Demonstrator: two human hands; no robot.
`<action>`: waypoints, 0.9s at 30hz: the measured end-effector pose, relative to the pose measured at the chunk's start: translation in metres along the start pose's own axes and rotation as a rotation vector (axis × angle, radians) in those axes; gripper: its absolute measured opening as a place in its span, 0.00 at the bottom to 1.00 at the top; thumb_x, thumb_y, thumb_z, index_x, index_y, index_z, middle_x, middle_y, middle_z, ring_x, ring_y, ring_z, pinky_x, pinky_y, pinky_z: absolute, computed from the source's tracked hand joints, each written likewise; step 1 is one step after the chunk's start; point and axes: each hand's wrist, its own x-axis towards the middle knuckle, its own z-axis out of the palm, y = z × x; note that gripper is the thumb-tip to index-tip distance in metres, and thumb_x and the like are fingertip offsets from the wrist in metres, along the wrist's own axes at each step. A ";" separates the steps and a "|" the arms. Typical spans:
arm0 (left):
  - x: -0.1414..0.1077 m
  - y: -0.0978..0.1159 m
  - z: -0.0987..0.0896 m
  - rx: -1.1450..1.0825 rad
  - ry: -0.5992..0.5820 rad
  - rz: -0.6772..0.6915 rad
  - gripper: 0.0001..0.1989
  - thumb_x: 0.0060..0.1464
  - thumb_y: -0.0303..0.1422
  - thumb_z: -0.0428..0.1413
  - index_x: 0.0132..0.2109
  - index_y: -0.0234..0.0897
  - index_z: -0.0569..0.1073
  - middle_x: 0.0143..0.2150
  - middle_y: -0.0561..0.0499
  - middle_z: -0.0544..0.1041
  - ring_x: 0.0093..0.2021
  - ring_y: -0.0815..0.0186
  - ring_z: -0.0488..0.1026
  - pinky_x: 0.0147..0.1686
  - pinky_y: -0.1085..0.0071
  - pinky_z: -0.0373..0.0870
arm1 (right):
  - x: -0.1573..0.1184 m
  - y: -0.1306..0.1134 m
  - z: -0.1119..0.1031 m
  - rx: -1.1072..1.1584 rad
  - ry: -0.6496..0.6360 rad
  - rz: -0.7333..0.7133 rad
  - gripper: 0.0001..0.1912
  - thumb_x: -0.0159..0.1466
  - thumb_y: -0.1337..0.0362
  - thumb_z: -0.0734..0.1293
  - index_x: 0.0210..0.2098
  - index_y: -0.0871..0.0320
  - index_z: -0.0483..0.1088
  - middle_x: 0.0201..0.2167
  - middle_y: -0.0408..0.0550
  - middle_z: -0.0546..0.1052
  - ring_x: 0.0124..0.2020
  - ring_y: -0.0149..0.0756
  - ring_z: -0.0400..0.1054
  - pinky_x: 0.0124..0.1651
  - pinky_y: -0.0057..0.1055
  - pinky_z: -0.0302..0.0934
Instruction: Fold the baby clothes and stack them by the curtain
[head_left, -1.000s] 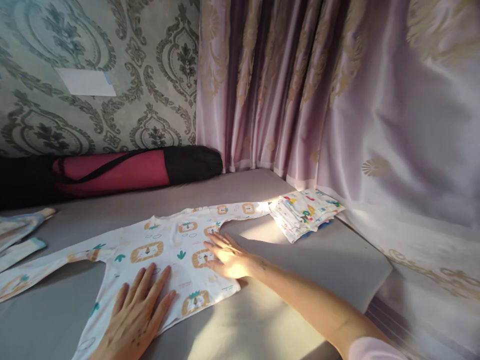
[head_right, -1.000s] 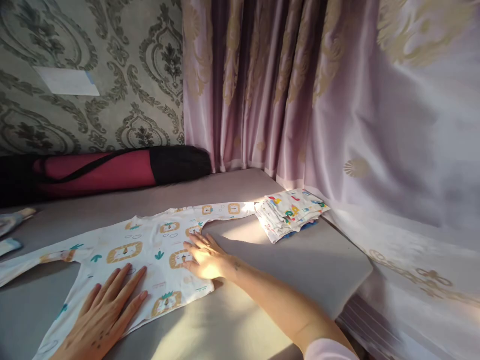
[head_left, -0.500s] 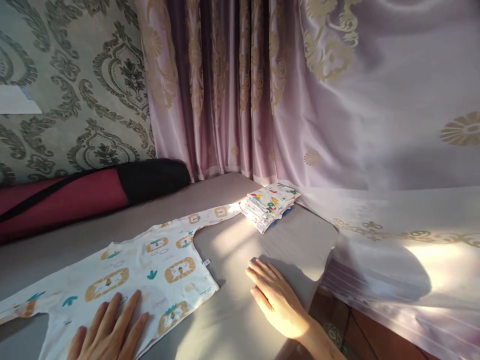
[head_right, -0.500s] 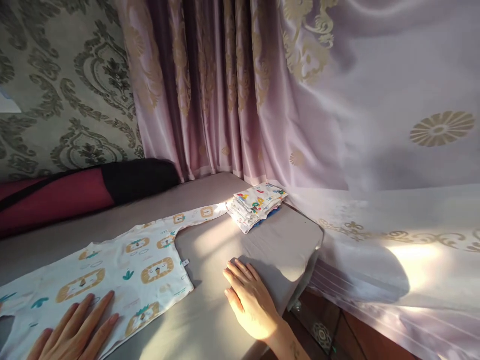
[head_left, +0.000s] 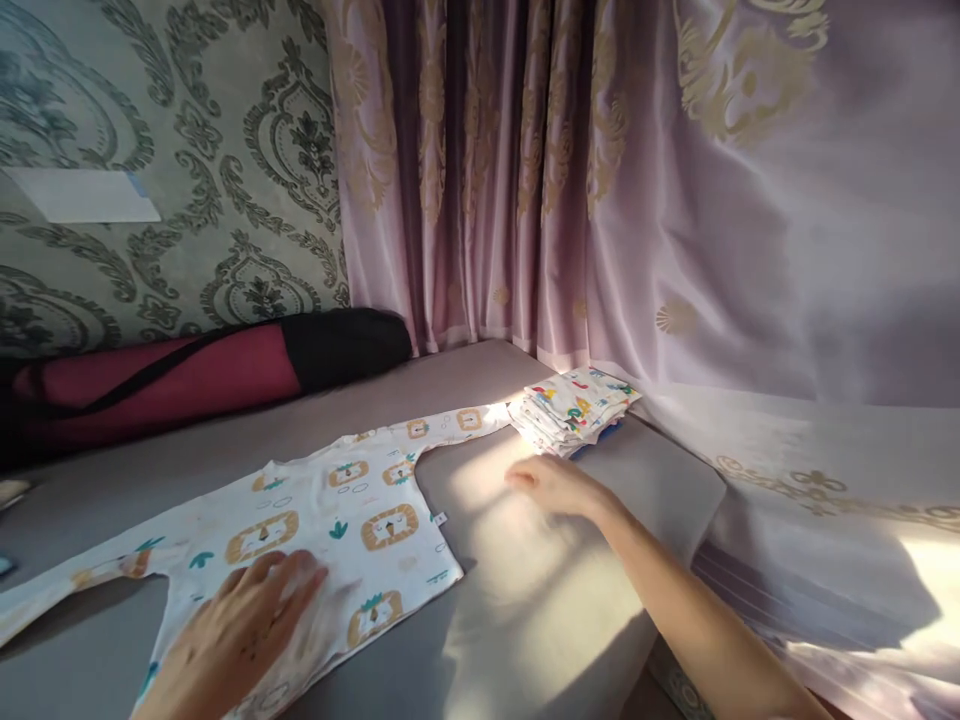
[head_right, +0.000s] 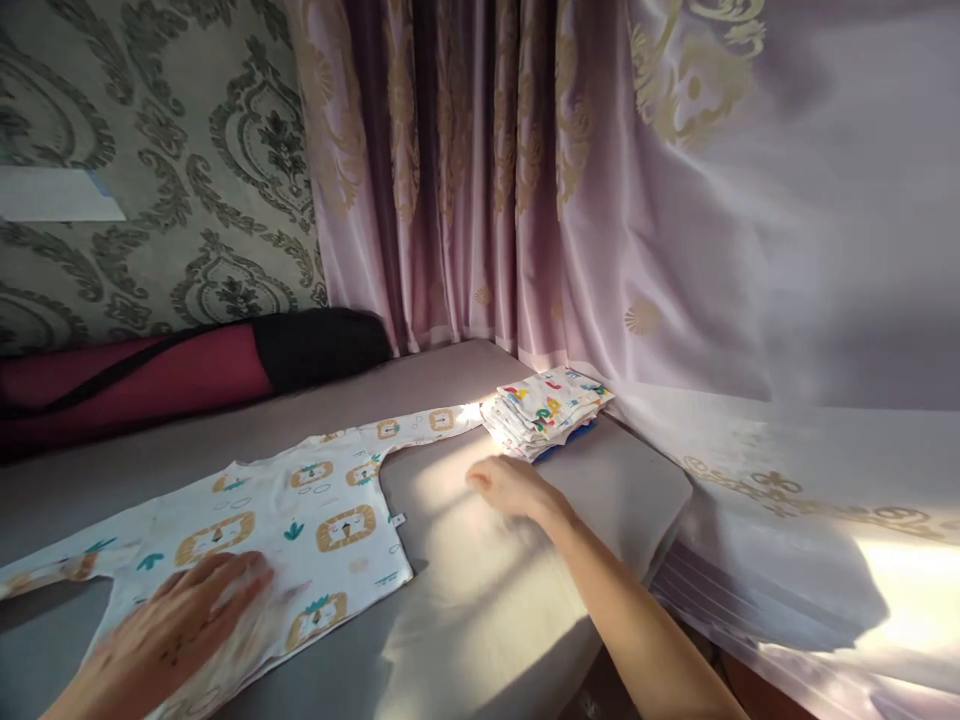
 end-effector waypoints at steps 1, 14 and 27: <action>0.015 -0.004 -0.004 -0.053 0.007 -0.040 0.20 0.55 0.33 0.47 0.49 0.52 0.79 0.53 0.48 0.78 0.57 0.50 0.72 0.56 0.53 0.68 | 0.022 0.003 -0.005 -0.034 0.031 0.041 0.15 0.68 0.65 0.57 0.31 0.57 0.73 0.28 0.43 0.75 0.31 0.32 0.65 0.32 0.27 0.49; 0.225 -0.014 0.010 -0.192 -0.173 -0.376 0.18 0.63 0.31 0.44 0.54 0.41 0.74 0.56 0.45 0.75 0.56 0.58 0.71 0.54 0.62 0.64 | 0.178 0.022 0.010 -0.203 0.225 0.287 0.17 0.61 0.76 0.57 0.43 0.66 0.75 0.47 0.67 0.74 0.54 0.51 0.63 0.57 0.45 0.48; 0.235 -0.007 0.043 -0.124 -0.112 -0.508 0.16 0.62 0.32 0.45 0.51 0.37 0.72 0.52 0.41 0.74 0.54 0.53 0.68 0.50 0.58 0.61 | 0.191 0.062 -0.014 0.642 0.563 0.467 0.14 0.55 0.62 0.63 0.39 0.58 0.73 0.21 0.40 0.72 0.23 0.33 0.67 0.26 0.26 0.61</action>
